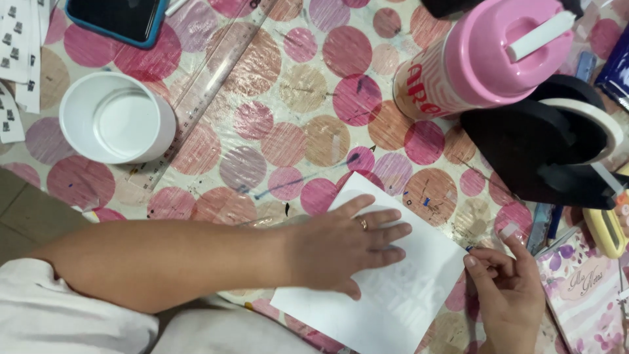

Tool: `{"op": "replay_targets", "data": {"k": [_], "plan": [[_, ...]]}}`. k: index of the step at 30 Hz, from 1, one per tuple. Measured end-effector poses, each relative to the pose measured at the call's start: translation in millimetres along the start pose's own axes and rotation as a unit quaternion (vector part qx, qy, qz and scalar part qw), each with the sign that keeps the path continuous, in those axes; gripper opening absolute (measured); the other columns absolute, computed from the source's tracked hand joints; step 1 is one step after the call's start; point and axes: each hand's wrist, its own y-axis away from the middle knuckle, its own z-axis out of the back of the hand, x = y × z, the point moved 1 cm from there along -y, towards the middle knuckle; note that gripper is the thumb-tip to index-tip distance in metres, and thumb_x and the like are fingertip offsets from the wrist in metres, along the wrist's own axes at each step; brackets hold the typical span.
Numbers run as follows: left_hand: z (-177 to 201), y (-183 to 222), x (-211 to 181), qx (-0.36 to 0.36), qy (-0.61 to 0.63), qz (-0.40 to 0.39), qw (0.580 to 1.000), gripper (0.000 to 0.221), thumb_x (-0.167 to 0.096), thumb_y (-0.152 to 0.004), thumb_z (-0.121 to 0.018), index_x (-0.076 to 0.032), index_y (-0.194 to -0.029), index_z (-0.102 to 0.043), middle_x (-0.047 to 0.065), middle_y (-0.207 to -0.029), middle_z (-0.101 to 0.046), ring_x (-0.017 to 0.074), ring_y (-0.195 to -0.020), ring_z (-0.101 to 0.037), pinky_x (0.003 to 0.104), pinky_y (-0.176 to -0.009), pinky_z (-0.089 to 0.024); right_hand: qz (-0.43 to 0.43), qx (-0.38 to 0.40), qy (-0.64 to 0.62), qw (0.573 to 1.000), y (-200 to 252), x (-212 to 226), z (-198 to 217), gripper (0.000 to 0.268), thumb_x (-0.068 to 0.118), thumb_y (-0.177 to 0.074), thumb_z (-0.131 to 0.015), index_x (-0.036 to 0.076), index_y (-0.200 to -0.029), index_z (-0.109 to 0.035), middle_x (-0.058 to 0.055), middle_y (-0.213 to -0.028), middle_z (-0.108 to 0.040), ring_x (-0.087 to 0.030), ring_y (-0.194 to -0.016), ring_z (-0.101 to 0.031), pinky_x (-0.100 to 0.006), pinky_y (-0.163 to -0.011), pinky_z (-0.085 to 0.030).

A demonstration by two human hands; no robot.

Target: Cutting, weeding, and heat-pressing a vinyl design onto a substrate

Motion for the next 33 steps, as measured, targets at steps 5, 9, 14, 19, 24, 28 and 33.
{"op": "replay_targets", "data": {"k": [5,9,14,19,24,28,33], "plan": [[10,-8,30,0.062,0.1,-0.061,0.991,0.091,-0.057,-0.07,-0.083,-0.021,-0.147,-0.052,0.009,-0.164,-0.038,0.028,-0.152,-0.032,0.051,-0.116,-0.022,0.045,0.018,-0.002,0.999,0,-10,3,0.063,-0.009,-0.091,-0.07,-0.001,-0.15,-0.046,-0.019,-0.108,-0.067,-0.013,-0.097,-0.06,-0.019,-0.082,-0.043],[10,-9,31,0.074,0.11,-0.067,0.989,0.09,-0.055,-0.07,-0.083,-0.02,-0.147,-0.053,0.01,-0.165,-0.036,0.0279,-0.152,-0.03,0.051,-0.117,-0.021,0.036,0.01,0.005,0.999,3,1,0,0.062,-0.009,-0.092,-0.071,-0.003,-0.149,-0.047,-0.018,-0.108,-0.067,-0.013,-0.098,-0.06,-0.019,-0.083,-0.043],[11,-11,32,0.109,0.131,-0.06,0.984,0.094,-0.054,-0.071,-0.084,-0.019,-0.15,-0.049,0.01,-0.167,-0.03,0.0282,-0.154,-0.023,0.056,-0.119,-0.016,0.025,0.009,-0.007,1.0,2,-3,1,0.062,-0.009,-0.092,-0.071,0.001,-0.148,-0.048,-0.015,-0.109,-0.067,-0.011,-0.101,-0.061,-0.018,-0.085,-0.044],[16,-9,33,0.109,0.14,-0.064,0.982,0.092,-0.052,-0.07,-0.085,-0.019,-0.148,-0.051,0.011,-0.166,-0.031,0.0279,-0.154,-0.024,0.055,-0.118,-0.016,0.007,0.003,0.013,1.0,5,10,-4,0.063,-0.008,-0.092,-0.071,0.0,-0.15,-0.049,-0.013,-0.107,-0.067,-0.012,-0.1,-0.061,-0.02,-0.087,-0.046],[30,-11,31,0.144,0.182,-0.049,0.972,0.091,-0.041,-0.072,-0.087,-0.016,-0.15,-0.048,0.014,-0.168,-0.026,0.0297,-0.156,-0.016,0.055,-0.12,-0.011,0.026,0.032,-0.029,0.999,-5,-13,7,0.061,-0.005,-0.09,-0.072,0.005,-0.143,-0.045,-0.015,-0.104,-0.069,-0.01,-0.089,-0.06,-0.019,-0.08,-0.043],[29,-11,30,0.138,0.208,-0.069,0.966,0.091,-0.041,-0.075,-0.086,-0.014,-0.152,-0.046,0.014,-0.167,-0.026,0.0317,-0.155,-0.014,0.058,-0.118,-0.008,0.021,0.009,-0.032,0.999,-5,-12,11,0.063,-0.004,-0.089,-0.074,0.002,-0.146,-0.048,-0.011,-0.098,-0.07,-0.008,-0.087,-0.059,-0.018,-0.081,-0.044],[23,-9,33,0.1,0.145,-0.085,0.981,0.093,-0.054,-0.078,-0.079,-0.02,-0.156,-0.041,0.011,-0.168,-0.023,0.0277,-0.155,-0.013,0.053,-0.116,-0.007,0.019,0.042,-0.049,0.998,-9,-16,15,0.059,-0.001,-0.089,-0.075,0.005,-0.142,-0.049,-0.006,-0.096,-0.073,-0.004,-0.073,-0.054,-0.015,-0.07,-0.043]]}}
